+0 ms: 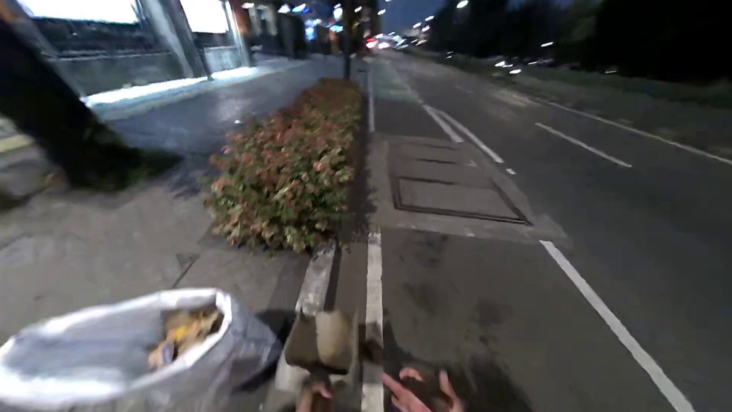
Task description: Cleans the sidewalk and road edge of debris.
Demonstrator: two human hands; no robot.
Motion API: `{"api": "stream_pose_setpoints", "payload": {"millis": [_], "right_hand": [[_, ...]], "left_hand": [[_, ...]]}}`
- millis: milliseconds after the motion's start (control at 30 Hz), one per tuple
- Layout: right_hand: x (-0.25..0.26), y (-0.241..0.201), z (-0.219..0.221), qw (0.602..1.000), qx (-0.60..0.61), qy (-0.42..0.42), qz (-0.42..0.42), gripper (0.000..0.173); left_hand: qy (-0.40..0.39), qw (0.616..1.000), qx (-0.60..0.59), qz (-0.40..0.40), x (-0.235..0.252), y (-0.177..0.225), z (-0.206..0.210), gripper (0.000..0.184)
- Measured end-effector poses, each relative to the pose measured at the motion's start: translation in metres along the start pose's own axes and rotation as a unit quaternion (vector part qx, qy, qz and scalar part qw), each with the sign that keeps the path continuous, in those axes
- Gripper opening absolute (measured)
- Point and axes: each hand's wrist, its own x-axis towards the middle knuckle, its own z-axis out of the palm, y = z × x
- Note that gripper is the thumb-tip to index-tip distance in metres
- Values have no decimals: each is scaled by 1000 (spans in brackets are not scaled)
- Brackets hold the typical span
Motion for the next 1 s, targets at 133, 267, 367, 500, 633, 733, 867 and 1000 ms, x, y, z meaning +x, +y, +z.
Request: {"api": "stream_pose_setpoints", "payload": {"millis": [133, 267, 367, 500, 633, 733, 867, 1000], "right_hand": [[-14, 3, -93, 916, -255, 96, 296, 37], [-54, 59, -164, 774, -451, 109, 431, 72], [-50, 106, -234, 673, -550, 116, 482, 73], [-60, 146, -264, 442, -741, -5, 506, 47], [-72, 197, -255, 449, -804, -35, 388, 61], [-100, 246, -226, 473, -783, 11, 403, 48], [-129, 330, -206, 456, -805, 0, 380, 50], [-176, 394, -194, 310, -873, -104, 363, 62]], "left_hand": [[-33, 985, -162, 45, -28, -74, -102, 35], [188, 966, -177, 18, -154, -149, -123, 27], [268, 930, -249, -37, -229, -226, -173, 22], [353, 876, -322, -69, -337, -354, -240, 22], [419, 827, -365, -92, -414, -437, -312, 20], [426, 821, -363, -113, -427, -483, -404, 19], [473, 823, -302, -89, -412, -504, -501, 11], [448, 834, -297, -123, -417, -511, -545, 19]]}}
